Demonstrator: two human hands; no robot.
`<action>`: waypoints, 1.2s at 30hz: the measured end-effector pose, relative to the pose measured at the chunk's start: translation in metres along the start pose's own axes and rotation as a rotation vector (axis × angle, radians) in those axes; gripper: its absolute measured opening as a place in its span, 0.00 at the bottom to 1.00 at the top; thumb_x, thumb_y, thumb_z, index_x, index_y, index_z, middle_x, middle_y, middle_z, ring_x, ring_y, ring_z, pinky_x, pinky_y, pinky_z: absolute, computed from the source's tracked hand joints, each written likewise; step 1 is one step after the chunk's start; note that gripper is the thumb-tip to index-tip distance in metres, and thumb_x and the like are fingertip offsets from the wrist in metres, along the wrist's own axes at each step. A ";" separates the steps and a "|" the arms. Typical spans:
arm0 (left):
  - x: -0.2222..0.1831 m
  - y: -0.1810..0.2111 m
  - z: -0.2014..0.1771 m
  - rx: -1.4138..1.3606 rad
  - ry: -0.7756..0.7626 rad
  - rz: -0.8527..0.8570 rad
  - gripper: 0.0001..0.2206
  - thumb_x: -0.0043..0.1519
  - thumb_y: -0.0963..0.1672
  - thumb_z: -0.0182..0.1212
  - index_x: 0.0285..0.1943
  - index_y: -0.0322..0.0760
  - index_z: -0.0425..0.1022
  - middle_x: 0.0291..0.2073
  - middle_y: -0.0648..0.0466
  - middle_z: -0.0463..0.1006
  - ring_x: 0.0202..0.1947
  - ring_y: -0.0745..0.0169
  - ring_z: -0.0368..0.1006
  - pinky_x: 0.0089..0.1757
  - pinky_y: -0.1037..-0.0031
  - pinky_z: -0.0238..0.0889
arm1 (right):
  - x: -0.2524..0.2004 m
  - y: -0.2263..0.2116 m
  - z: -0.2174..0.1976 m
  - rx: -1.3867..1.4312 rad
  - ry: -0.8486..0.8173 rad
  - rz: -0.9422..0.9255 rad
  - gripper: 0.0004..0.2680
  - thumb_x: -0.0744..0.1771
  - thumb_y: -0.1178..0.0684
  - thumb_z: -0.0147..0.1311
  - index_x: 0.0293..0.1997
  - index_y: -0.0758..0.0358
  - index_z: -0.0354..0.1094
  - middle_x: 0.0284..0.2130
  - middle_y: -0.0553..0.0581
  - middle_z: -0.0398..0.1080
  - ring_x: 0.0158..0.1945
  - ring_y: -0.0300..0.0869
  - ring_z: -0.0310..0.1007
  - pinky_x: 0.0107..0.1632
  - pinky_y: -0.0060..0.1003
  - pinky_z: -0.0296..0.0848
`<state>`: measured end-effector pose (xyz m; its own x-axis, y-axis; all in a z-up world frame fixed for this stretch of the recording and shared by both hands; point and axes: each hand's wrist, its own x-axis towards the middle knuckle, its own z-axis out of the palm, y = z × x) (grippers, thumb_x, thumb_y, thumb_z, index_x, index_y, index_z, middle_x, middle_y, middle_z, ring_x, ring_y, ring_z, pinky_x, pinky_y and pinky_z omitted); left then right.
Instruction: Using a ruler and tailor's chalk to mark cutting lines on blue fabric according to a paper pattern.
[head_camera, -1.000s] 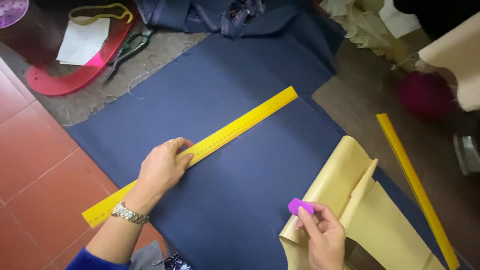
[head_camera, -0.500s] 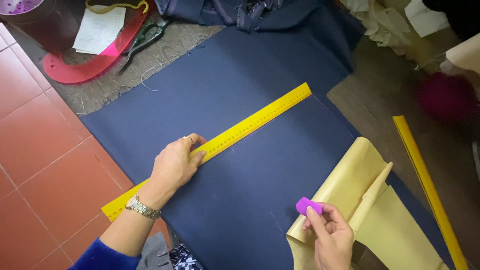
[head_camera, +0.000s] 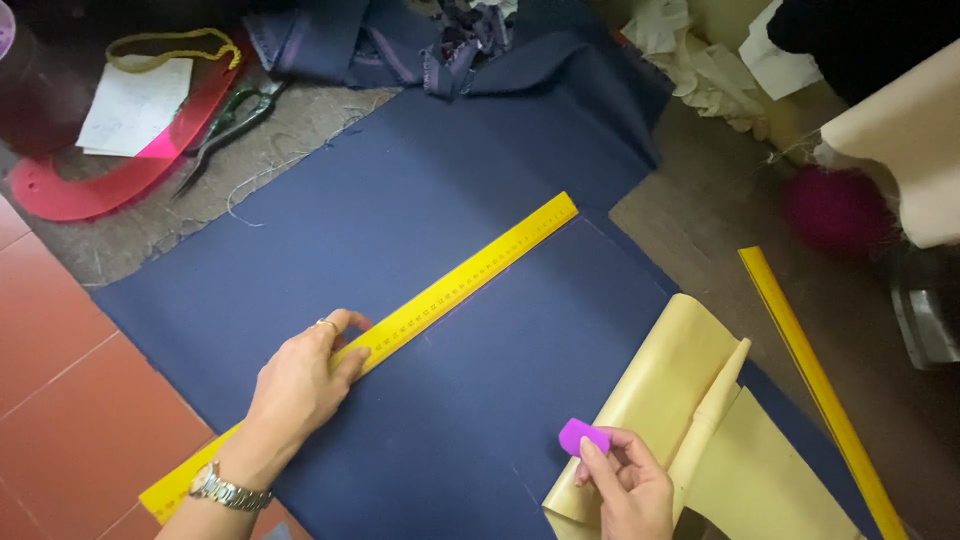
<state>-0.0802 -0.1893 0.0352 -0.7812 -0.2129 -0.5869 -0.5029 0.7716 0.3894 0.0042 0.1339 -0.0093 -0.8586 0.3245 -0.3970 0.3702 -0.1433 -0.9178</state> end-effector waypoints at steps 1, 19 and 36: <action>0.001 0.001 0.000 0.002 -0.001 0.003 0.12 0.60 0.49 0.48 0.52 0.61 0.69 0.37 0.62 0.77 0.40 0.59 0.72 0.39 0.62 0.63 | 0.001 0.001 0.000 0.002 0.003 -0.001 0.05 0.63 0.67 0.54 0.39 0.80 0.70 0.17 0.68 0.67 0.22 0.49 0.67 0.34 0.40 0.71; 0.002 0.002 -0.001 0.014 -0.033 -0.032 0.12 0.62 0.49 0.49 0.53 0.62 0.68 0.36 0.64 0.78 0.36 0.62 0.72 0.36 0.64 0.64 | 0.002 -0.001 0.007 -0.033 0.008 0.024 0.05 0.63 0.67 0.54 0.39 0.79 0.71 0.17 0.66 0.67 0.22 0.47 0.67 0.34 0.38 0.70; -0.003 -0.021 -0.003 -0.656 0.162 0.126 0.14 0.59 0.44 0.56 0.53 0.43 0.78 0.22 0.60 0.69 0.20 0.71 0.60 0.25 0.78 0.55 | -0.011 -0.047 0.038 -0.887 -0.323 -0.132 0.06 0.65 0.47 0.50 0.36 0.53 0.71 0.30 0.41 0.79 0.22 0.32 0.65 0.32 0.27 0.66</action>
<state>-0.0678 -0.2067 0.0309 -0.8681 -0.2719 -0.4152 -0.4847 0.2849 0.8270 -0.0172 0.1016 0.0383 -0.9201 -0.0057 -0.3918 0.2833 0.6810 -0.6753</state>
